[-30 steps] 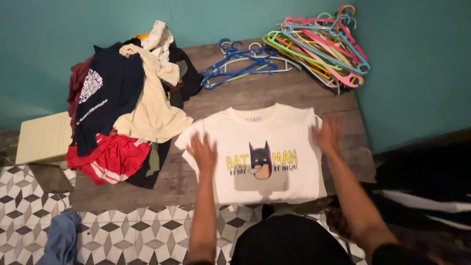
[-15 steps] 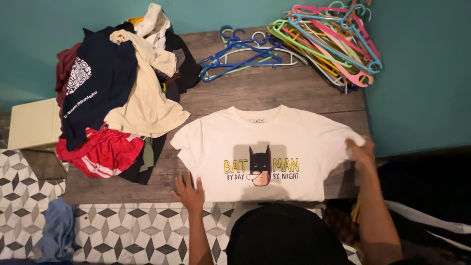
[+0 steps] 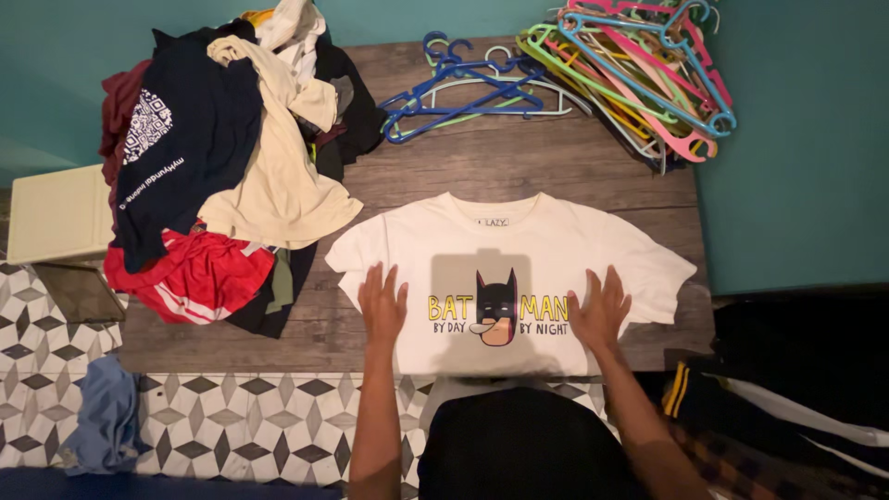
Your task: The person hangs several garments on a clothing rack. They place a patterned shirt, a plaid shirt, and a white Batman t-shirt onto hangers and hang them on the rack.
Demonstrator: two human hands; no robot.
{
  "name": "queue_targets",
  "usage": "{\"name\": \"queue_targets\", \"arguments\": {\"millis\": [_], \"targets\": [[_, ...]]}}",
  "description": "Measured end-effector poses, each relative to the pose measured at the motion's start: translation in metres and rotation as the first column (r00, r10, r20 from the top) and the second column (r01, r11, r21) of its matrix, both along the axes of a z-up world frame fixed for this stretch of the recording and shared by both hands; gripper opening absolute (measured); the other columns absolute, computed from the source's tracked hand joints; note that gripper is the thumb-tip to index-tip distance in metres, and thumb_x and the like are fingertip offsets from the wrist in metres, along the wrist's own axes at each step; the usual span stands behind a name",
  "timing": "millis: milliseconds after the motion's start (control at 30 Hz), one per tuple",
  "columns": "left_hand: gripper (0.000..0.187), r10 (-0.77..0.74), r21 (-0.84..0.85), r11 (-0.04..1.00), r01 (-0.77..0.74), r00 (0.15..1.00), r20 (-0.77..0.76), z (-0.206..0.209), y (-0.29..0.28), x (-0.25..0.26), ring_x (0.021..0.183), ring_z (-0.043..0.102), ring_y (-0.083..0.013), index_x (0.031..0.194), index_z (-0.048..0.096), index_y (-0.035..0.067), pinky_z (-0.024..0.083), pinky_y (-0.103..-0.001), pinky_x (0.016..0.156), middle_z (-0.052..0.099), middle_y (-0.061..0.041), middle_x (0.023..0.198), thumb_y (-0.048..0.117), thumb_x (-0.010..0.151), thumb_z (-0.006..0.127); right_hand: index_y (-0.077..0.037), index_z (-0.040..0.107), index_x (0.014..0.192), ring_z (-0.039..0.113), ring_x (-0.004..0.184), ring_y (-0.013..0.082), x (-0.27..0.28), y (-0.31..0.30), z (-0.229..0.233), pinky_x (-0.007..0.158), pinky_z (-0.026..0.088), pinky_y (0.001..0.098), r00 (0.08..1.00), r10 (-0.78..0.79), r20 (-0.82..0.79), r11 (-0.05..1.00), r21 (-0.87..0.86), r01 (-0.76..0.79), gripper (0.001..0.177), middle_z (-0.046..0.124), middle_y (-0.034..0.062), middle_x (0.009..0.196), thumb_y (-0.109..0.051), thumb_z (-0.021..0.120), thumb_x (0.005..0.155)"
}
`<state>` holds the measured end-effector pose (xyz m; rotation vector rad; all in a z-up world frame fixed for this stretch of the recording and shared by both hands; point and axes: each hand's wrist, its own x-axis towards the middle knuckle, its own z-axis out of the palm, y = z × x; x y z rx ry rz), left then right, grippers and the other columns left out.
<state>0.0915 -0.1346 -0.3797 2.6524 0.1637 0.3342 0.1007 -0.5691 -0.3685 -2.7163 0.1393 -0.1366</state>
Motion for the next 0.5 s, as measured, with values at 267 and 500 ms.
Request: {"name": "queue_targets", "arguments": {"millis": [267,500], "targets": [[0.058,0.402,0.165,0.907,-0.387,0.913,-0.068,-0.006,0.087,0.025,0.141,0.028,-0.0471,0.143,0.061,0.012,0.028,-0.073,0.098,0.043,-0.024,0.153,0.040,0.092,0.065,-0.018,0.036,0.156,0.007,0.159,0.0388,0.005,0.005,-0.007,0.117,0.003,0.0737,0.994,-0.076,-0.083,0.996,-0.048,0.072,0.073,0.014,0.0217,0.170,-0.050,0.055,0.094],[0.029,0.339,-0.003,0.941,-0.339,0.941,-0.011,-0.002,0.114,0.036,0.107,0.060,-0.0336,0.107,0.070,0.007,0.048,-0.051,0.088,0.066,-0.010,0.110,0.023,0.086,0.082,-0.019,0.032,0.157,0.003,0.159,0.0371,0.019,0.010,0.006,0.117,0.001,0.0737,0.980,-0.106,-0.168,0.993,-0.068,0.095,0.077,0.010,0.0194,0.171,-0.049,0.057,0.090]]}}
